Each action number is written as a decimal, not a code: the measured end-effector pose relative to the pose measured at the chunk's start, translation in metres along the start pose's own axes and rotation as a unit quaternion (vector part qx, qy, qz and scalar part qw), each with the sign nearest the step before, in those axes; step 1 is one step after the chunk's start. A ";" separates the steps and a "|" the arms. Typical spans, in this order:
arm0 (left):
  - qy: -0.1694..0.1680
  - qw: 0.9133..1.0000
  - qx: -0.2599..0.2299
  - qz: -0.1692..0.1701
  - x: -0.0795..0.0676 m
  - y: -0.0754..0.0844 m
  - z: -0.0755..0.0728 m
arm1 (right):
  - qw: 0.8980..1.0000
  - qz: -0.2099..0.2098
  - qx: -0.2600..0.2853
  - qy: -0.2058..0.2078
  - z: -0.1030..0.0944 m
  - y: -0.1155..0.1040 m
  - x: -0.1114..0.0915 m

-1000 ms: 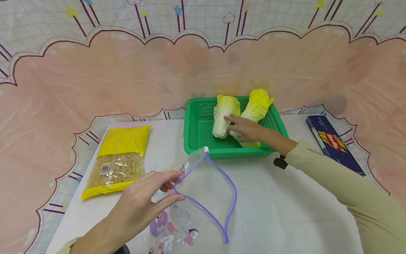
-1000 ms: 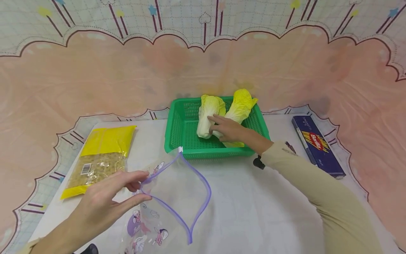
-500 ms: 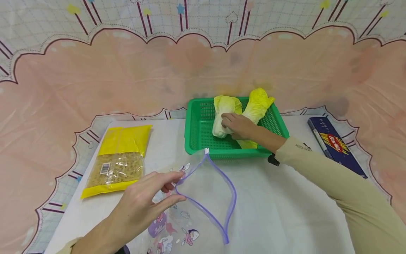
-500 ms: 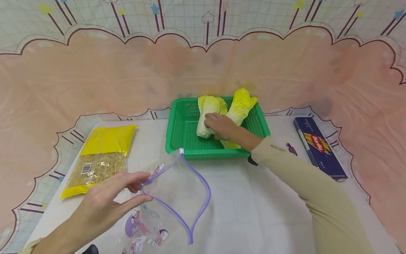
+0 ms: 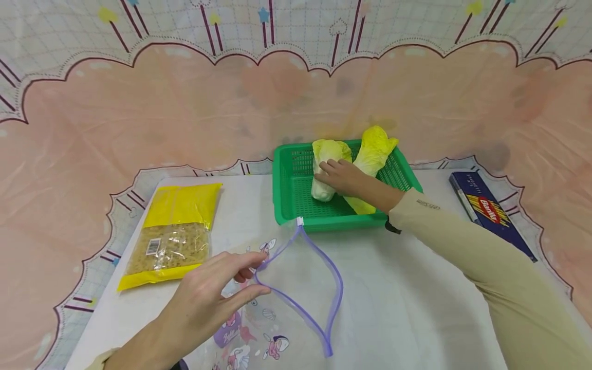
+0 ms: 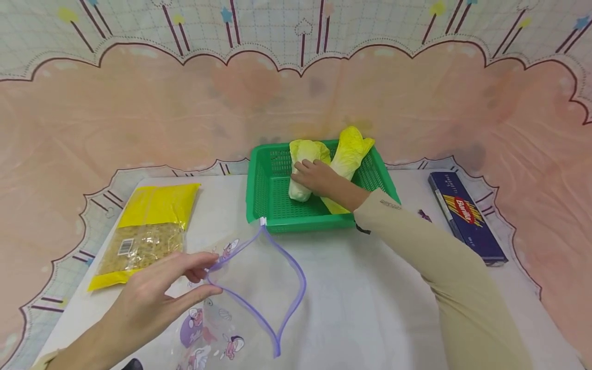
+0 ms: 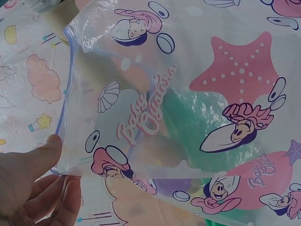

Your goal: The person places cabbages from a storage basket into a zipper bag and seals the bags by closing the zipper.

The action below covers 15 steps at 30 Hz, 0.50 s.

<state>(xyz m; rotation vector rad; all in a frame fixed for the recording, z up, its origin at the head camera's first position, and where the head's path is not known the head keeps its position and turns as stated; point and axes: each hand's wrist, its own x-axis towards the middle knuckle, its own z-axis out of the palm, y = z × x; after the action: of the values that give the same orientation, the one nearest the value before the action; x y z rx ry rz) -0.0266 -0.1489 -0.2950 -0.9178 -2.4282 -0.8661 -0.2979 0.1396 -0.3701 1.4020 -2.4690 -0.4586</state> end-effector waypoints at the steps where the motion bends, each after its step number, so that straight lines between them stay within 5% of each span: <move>1: 0.000 1.000 0.001 -0.001 0.000 0.000 0.000 | 1.000 -0.003 -0.008 -0.005 -0.002 0.000 0.001; 6: 0.008 1.000 -0.004 0.007 -0.001 -0.001 0.000 | 0.999 -0.026 -0.038 -0.027 -0.006 0.000 0.008; 15: -0.006 1.000 0.002 -0.007 -0.002 -0.001 -0.002 | 0.992 -0.100 -0.076 0.007 -0.003 -0.001 0.013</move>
<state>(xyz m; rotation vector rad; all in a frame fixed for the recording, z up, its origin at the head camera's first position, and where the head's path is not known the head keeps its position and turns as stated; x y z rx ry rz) -0.0253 -0.1518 -0.2947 -0.9077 -2.4491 -0.8633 -0.3025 0.1276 -0.3668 1.5895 -2.2393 -0.6616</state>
